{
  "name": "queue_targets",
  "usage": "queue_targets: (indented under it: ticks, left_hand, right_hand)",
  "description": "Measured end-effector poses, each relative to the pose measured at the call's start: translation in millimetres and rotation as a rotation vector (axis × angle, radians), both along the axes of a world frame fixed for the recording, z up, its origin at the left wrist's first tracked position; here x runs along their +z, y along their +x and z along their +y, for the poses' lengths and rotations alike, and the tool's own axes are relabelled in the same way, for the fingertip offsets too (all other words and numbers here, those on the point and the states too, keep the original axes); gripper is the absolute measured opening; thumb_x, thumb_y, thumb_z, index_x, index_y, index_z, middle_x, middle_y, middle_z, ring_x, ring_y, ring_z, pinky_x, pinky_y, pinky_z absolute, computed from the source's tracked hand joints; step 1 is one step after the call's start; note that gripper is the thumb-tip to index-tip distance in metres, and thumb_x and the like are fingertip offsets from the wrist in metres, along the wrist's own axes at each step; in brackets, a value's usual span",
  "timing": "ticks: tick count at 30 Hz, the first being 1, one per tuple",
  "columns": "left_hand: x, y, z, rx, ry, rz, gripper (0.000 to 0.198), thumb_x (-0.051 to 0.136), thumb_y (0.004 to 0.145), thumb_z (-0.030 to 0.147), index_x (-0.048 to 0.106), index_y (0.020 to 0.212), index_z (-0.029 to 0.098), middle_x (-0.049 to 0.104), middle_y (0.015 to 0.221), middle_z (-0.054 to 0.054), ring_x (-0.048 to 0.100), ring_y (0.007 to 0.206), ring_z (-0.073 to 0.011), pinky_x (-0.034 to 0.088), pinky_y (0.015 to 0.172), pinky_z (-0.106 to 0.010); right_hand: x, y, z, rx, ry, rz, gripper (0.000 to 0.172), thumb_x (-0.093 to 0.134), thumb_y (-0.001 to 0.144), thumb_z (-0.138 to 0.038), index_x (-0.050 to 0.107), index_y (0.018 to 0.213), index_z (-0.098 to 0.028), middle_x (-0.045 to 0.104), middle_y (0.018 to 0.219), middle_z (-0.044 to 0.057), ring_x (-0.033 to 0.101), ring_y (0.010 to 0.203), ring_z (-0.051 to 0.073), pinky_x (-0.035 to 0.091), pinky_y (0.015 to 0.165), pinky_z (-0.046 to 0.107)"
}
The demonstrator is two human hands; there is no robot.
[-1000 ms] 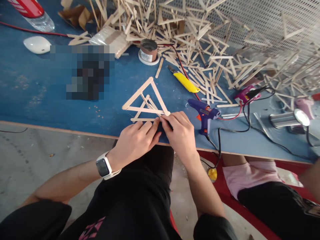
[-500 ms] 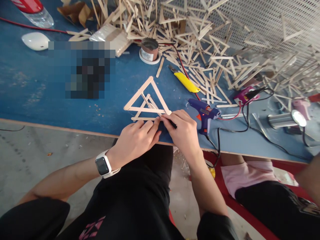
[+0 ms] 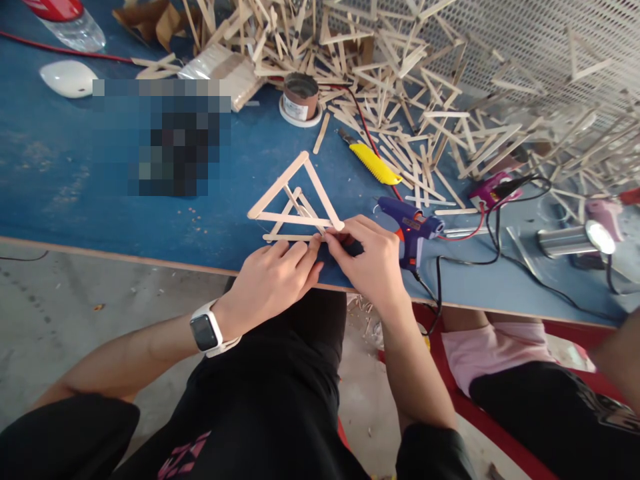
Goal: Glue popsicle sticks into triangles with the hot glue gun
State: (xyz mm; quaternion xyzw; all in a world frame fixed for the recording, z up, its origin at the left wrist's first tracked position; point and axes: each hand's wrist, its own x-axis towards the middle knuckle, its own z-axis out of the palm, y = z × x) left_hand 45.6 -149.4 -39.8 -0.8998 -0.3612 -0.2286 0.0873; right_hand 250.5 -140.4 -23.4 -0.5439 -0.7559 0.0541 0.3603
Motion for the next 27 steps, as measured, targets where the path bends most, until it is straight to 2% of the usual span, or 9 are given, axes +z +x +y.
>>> queue_targets:
  ticks: [4,11,20,27]
  left_hand:
    - [0.6,-0.2,-0.2,0.005,-0.004,0.010,0.040,0.055,0.113,0.027,0.071,0.140,0.002,0.077,0.099,-0.008,0.075,0.083,-0.0223,0.054,0.060,-0.038]
    - [1.0,-0.4,0.6,-0.001,0.004,0.014,0.040,0.053,0.114,0.027,0.071,0.139,0.002,0.077,0.099,-0.009,0.075,0.082,-0.0221,0.053,0.061,-0.037]
    - [0.0,-0.5,0.8,-0.006,0.006,-0.002,0.040,0.056,0.113,0.027,0.071,0.140,0.001,0.078,0.101,-0.008,0.075,0.082,-0.0223,0.056,0.061,-0.038]
    - [-0.2,-0.3,0.7,-0.004,0.004,0.006,0.041,0.057,0.113,0.028,0.071,0.141,0.002,0.078,0.101,-0.008,0.074,0.083,-0.0219,0.057,0.061,-0.037]
  right_hand:
    - [0.0,-0.6,0.0,-0.007,-0.032,0.005,0.006,0.079,0.095,-0.016,0.081,0.094,-0.022,0.076,0.083,-0.001,0.072,0.072,0.015,0.058,0.070,0.030]
    - [1.2,-1.0,1.0,0.002,0.005,-0.028,0.006,0.079,0.096,-0.017,0.082,0.093,-0.023,0.078,0.082,0.000,0.073,0.072,0.016,0.059,0.068,0.031]
    - [2.5,4.0,2.3,0.051,-0.022,-0.026,0.011,0.079,0.093,-0.012,0.083,0.095,-0.022,0.080,0.087,-0.001,0.076,0.078,0.016,0.059,0.073,0.031]
    - [2.3,3.0,2.3,0.046,-0.014,-0.021,0.008,0.079,0.094,-0.015,0.082,0.094,-0.023,0.080,0.087,0.000,0.075,0.076,0.016,0.058,0.071,0.031]
